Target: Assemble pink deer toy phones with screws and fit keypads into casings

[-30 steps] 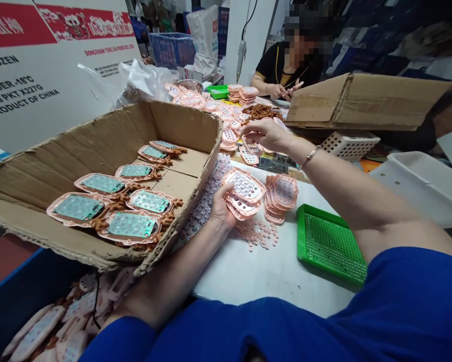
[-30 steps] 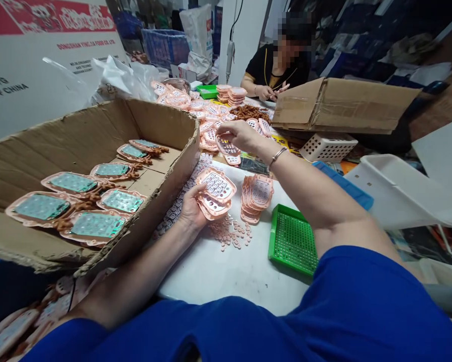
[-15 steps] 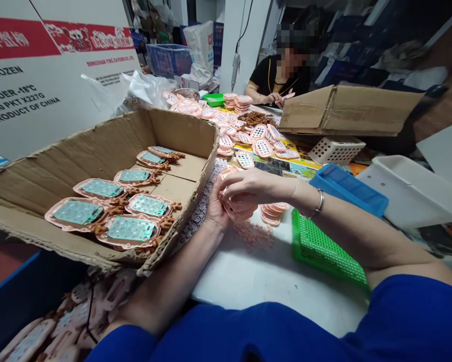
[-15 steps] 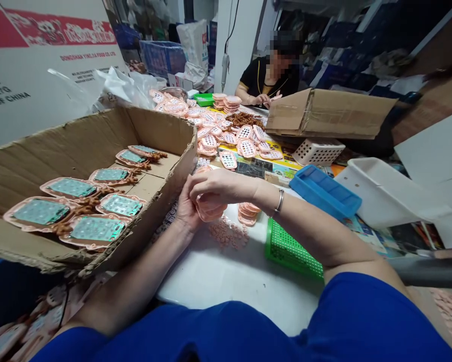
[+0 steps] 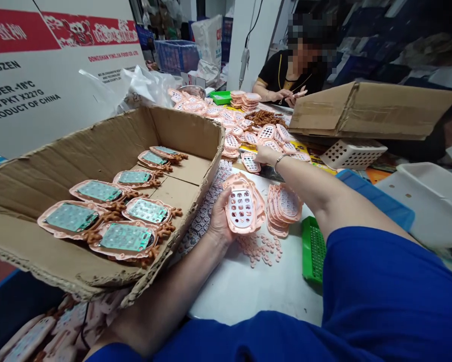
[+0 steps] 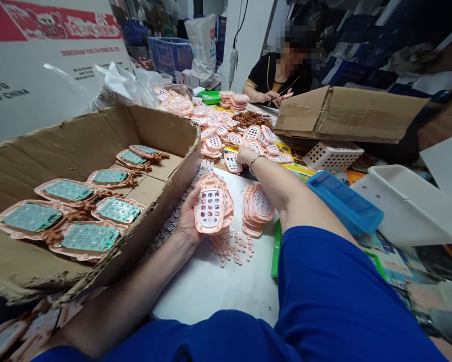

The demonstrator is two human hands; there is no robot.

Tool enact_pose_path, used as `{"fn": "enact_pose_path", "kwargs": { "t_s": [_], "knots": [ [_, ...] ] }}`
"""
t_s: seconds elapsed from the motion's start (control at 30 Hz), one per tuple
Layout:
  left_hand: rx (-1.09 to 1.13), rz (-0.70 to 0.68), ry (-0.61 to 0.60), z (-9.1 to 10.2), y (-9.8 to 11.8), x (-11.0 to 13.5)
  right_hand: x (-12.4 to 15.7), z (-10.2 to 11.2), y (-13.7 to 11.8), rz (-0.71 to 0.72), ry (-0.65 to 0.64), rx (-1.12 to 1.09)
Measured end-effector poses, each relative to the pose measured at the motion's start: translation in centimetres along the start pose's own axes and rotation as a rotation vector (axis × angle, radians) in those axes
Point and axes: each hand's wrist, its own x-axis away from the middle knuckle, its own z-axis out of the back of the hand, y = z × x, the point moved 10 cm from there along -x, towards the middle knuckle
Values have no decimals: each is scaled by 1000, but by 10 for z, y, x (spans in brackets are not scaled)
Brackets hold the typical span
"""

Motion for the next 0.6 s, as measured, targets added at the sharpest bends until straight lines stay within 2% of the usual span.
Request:
{"fn": "enact_pose_path", "kwargs": {
  "t_s": [0.13,0.3,0.37,0.47,0.53,0.6],
  "knots": [
    [17,-34,8,1,2,-2,9,0,18,-253,-27,-98],
    [-4,-81,-20,-2,5,-1,49,34,9,-317,62,-279],
    [-16,-104,-32,-4,6,1,74,49,-6,-266,113,-388],
    [-19,-124,-43,-9,4,5,120,61,-43,-109,151,-531],
    [-5,-135,-27,-11,1,12,154,56,-70,-16,119,-487],
    [4,-133,-4,-11,-6,22,187,56,-92,81,204,-354]
  ]
}}
